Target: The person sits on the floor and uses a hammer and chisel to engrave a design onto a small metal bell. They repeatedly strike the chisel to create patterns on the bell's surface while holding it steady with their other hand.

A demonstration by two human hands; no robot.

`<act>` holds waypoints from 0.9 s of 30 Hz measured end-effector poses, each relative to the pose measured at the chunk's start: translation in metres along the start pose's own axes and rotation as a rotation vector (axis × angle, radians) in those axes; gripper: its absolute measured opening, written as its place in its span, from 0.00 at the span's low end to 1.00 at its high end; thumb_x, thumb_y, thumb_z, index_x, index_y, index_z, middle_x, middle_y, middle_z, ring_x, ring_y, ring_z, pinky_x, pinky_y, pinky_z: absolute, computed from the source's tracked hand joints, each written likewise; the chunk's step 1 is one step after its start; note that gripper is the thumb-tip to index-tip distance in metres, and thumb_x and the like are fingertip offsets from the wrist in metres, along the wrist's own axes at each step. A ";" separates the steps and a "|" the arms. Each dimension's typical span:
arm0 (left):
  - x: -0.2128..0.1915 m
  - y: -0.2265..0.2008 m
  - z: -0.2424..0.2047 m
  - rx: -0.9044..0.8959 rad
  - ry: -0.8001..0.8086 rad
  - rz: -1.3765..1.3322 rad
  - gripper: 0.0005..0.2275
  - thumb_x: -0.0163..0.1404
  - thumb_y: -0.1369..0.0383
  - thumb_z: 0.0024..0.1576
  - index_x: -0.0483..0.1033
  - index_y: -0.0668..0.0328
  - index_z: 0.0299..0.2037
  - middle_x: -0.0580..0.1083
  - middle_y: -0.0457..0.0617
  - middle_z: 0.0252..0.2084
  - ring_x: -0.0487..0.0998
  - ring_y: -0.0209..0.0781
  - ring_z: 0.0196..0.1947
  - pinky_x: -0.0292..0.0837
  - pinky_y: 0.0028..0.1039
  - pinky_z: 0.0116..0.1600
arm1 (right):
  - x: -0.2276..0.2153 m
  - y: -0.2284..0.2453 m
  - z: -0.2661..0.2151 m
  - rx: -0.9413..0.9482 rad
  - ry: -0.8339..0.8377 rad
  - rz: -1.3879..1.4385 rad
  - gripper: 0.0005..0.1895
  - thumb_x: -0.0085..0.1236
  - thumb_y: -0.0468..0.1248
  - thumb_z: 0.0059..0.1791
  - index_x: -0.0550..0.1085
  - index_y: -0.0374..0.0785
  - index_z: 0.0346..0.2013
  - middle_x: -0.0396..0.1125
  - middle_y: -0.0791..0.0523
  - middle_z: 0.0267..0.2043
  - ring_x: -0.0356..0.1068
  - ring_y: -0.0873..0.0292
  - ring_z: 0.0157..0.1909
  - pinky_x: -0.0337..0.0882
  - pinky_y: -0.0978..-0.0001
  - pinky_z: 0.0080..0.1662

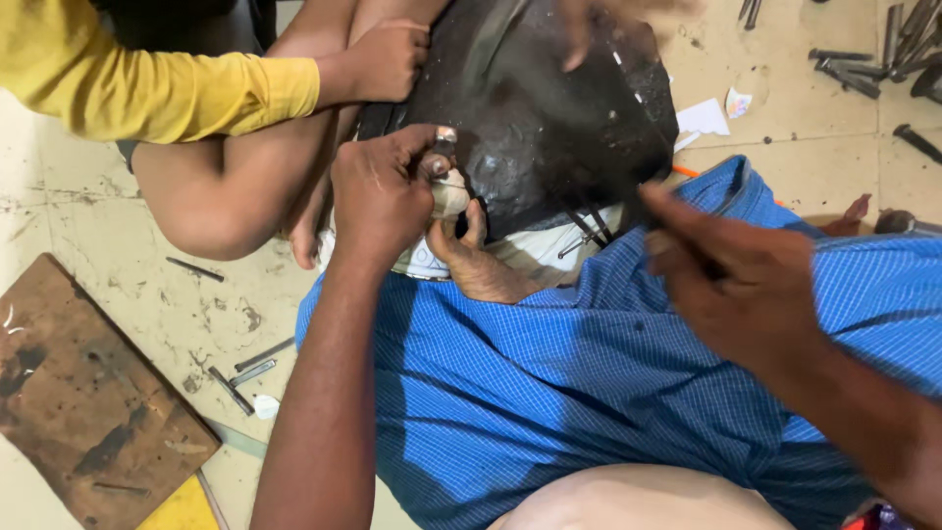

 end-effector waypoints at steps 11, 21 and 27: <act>0.000 -0.010 -0.007 0.002 0.013 0.073 0.10 0.57 0.76 0.51 0.84 0.58 0.43 0.78 0.60 0.32 0.82 0.56 0.30 0.75 0.38 0.35 | 0.015 -0.020 -0.030 0.071 -0.069 0.073 0.22 0.59 0.28 0.58 0.73 0.40 0.67 0.72 0.58 0.32 0.66 0.72 0.26 0.69 0.80 0.31; -0.014 -0.008 -0.063 -0.204 -0.492 -0.123 0.07 0.44 0.71 0.71 0.69 0.68 0.53 0.80 0.57 0.46 0.83 0.48 0.46 0.77 0.36 0.54 | 0.025 -0.056 -0.050 0.372 -0.037 0.229 0.21 0.55 0.28 0.55 0.73 0.37 0.64 0.70 0.58 0.28 0.65 0.70 0.22 0.65 0.78 0.25; 0.042 -0.001 -0.097 -0.386 -0.565 -0.081 0.10 0.38 0.68 0.73 0.62 0.69 0.54 0.77 0.61 0.49 0.81 0.52 0.49 0.76 0.38 0.54 | 0.022 -0.071 -0.062 0.481 -0.024 0.246 0.21 0.54 0.28 0.55 0.72 0.35 0.64 0.71 0.57 0.29 0.65 0.69 0.22 0.64 0.78 0.24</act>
Point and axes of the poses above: each hand's wrist, its own z-axis towards the middle knuckle, its own x-axis out of the palm, y = z × x, the point moved 3 cm from there along z, towards the middle knuckle
